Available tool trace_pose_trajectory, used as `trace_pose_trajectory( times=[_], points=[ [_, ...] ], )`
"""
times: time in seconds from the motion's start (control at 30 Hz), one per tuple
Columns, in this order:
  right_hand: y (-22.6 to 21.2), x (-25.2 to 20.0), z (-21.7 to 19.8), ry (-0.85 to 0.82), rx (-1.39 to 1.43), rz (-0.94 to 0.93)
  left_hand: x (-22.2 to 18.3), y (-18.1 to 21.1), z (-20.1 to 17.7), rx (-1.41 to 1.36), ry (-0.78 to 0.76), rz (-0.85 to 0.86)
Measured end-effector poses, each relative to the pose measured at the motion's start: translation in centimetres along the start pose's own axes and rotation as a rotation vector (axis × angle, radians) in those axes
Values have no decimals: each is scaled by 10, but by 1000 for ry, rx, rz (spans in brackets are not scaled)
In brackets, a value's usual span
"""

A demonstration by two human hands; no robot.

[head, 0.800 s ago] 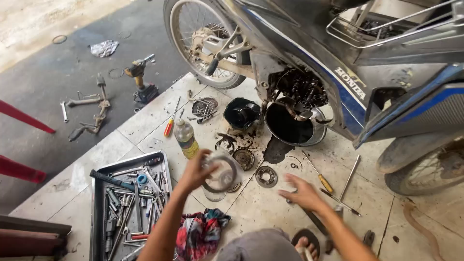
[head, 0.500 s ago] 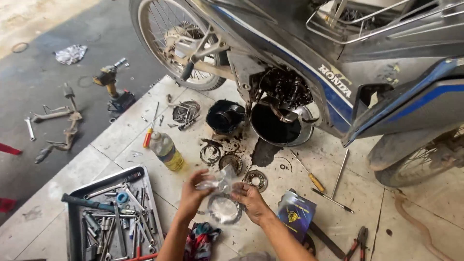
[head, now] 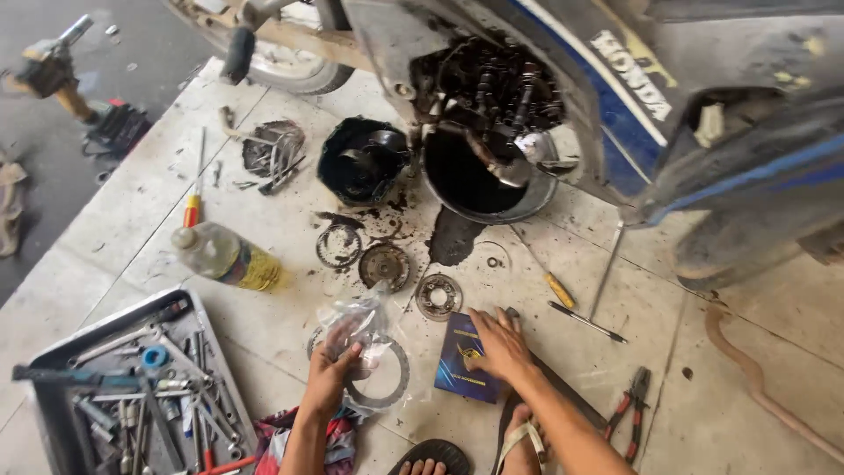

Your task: Disassembling and cleaning motorcycle clutch plates and engine components

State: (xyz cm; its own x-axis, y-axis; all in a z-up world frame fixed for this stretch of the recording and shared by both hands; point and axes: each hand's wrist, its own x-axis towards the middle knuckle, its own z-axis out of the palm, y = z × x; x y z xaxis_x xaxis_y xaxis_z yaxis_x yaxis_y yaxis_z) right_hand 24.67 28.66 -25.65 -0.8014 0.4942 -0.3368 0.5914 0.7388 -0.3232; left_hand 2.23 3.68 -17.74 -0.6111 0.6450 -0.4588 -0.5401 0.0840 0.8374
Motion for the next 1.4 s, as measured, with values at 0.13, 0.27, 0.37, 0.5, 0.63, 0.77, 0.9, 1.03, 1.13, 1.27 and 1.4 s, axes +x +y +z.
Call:
trace_pose_trajectory(
  times=[0.13, 0.27, 0.37, 0.5, 0.63, 0.77, 0.9, 1.03, 1.13, 1.27, 1.4],
  points=[
    [15, 15, 24, 112, -179, -171, -7, -7, -16, 17, 13, 39],
    [-23, 28, -51, -356, -40, -178, -31, -10, -42, 360, -37, -286],
    [-107, 11, -160, -523, -255, -218, -47, -24, -57, 762, -195, -391],
    [-191, -19, -243, 28, 744, -428, -62, -19, -38, 799, -137, -468],
    [-173, -8, -238, -85, 951, -526, -37, -42, -60, 332, 71, -335],
    [-67, 24, -154, -252, 761, -93, -15, -46, -76, 300, 193, -80],
    [137, 59, 17, 566, -107, 168, -15, -22, -58, 517, 337, 139],
    [171, 39, 23, 501, -11, 174, 1, -18, -46, 274, 220, 172],
    [187, 48, 35, 473, -18, 173, -1, 7, -20, 257, 270, 67],
    [143, 24, -14, 229, -38, 234, 2, 42, -13, 647, 442, 254],
    [34, -19, -109, -193, -2, 158, 12, 53, -16, 652, 532, 319]
  ],
)
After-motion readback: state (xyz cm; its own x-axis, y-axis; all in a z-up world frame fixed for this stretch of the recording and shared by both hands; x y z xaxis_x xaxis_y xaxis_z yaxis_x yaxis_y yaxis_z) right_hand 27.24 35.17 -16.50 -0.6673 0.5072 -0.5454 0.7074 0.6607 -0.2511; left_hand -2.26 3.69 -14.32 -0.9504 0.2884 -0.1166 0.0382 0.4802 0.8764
